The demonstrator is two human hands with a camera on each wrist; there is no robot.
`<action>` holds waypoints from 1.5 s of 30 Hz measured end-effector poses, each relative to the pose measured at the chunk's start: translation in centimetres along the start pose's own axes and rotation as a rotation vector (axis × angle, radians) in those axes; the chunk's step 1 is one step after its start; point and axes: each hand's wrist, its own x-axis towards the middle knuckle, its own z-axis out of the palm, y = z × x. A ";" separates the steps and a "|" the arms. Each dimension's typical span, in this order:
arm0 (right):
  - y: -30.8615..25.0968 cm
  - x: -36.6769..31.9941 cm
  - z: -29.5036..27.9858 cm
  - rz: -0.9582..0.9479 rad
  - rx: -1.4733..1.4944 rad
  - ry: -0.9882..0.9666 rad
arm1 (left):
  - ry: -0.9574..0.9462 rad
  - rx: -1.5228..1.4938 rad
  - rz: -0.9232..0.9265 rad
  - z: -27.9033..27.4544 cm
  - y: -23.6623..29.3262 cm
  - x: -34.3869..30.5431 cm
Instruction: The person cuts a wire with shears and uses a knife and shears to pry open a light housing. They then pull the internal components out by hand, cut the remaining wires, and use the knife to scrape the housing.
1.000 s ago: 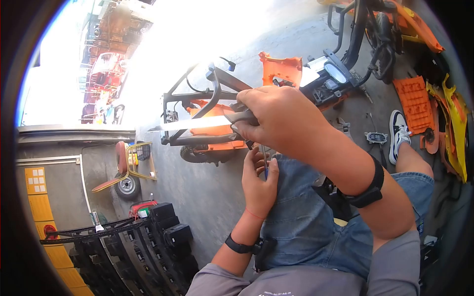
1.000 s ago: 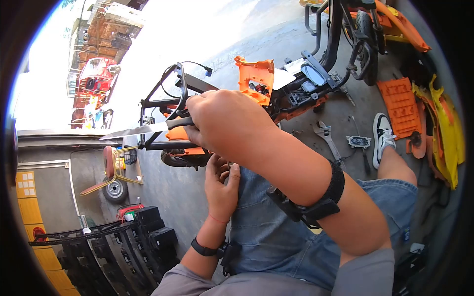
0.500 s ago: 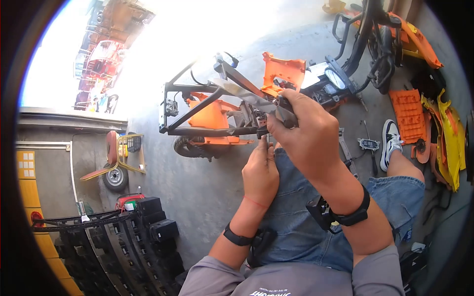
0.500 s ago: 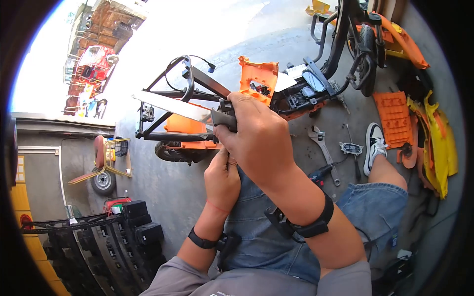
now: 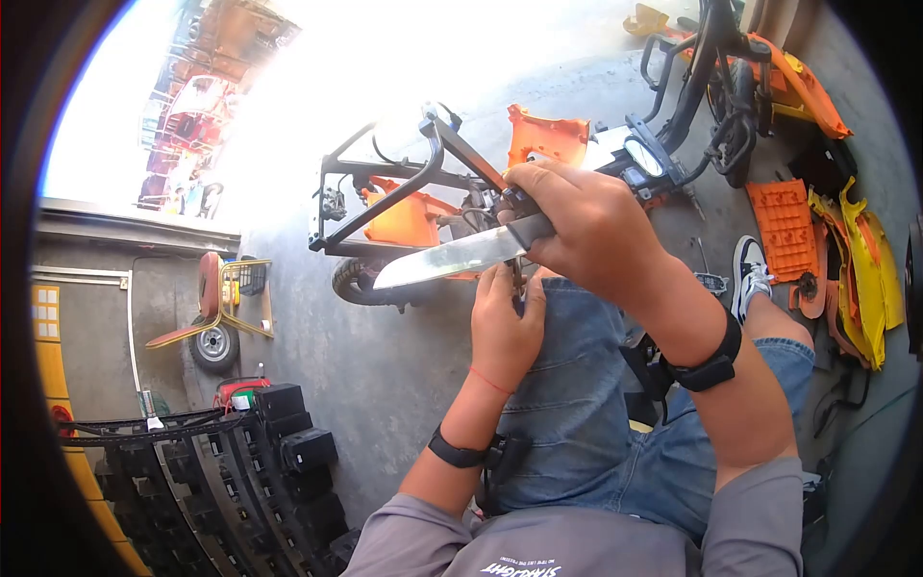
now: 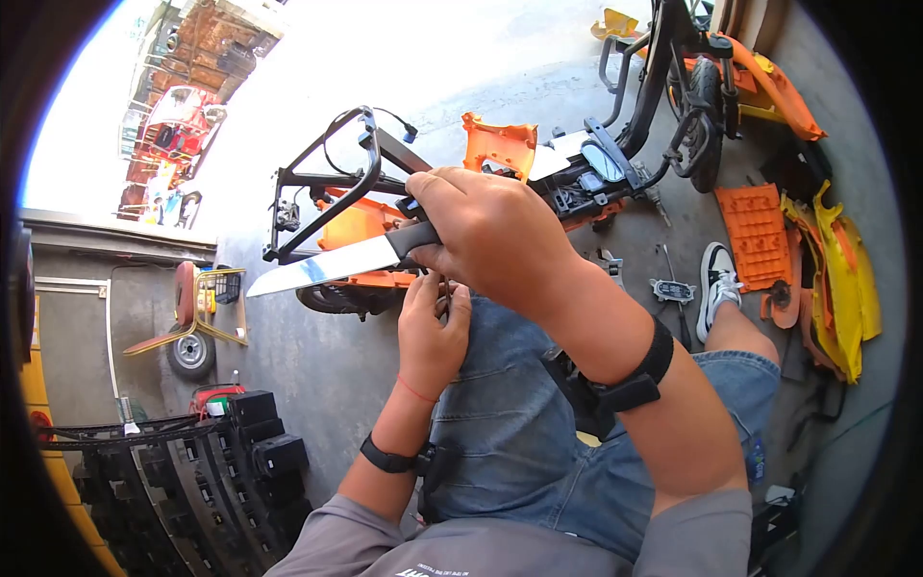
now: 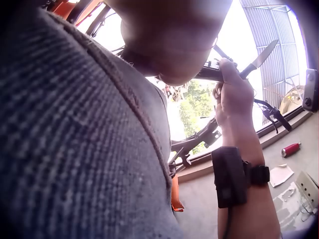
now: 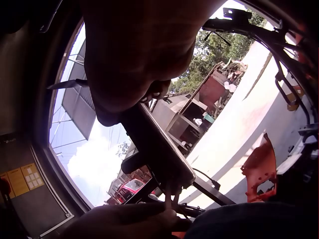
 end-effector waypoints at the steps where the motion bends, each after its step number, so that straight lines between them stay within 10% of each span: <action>1: 0.0 0.0 0.1 0.001 0.001 0.001 | 0.000 0.001 0.000 -0.4 0.1 0.0; 5: 0.2 -0.3 0.4 0.013 0.019 0.020 | 0.056 0.051 0.048 -3.2 2.2 1.2; 8: 0.1 -0.1 0.2 0.008 0.039 0.021 | 0.135 0.242 0.435 -5.2 3.6 4.2; 10: -0.1 0.1 0.2 0.004 0.054 0.017 | -0.210 0.325 0.569 -6.2 4.0 7.6; 13: 0.0 0.3 0.1 -0.011 0.051 -0.009 | -0.635 -0.229 0.097 -6.7 4.2 10.3; 19: 1.1 0.3 0.7 -0.012 0.046 -0.021 | -0.697 -0.262 0.104 -6.1 3.2 11.2; 23: 1.1 0.7 0.7 0.007 0.031 -0.113 | -0.650 -0.493 -0.025 -5.3 2.7 10.4; 27: 1.0 1.3 0.8 -0.004 0.017 -0.172 | -0.439 0.150 0.139 -4.9 4.0 8.5; 31: 0.8 1.8 0.7 0.000 0.002 -0.255 | -0.374 -0.306 0.297 -3.6 -1.5 8.9; 36: 0.8 2.4 0.5 -0.016 0.038 -0.260 | -0.181 -0.744 -0.031 -2.1 -1.9 8.0; 45: 1.1 -1.0 -3.4 0.311 0.264 0.044 | -0.213 -0.805 -0.023 -2.3 0.5 8.6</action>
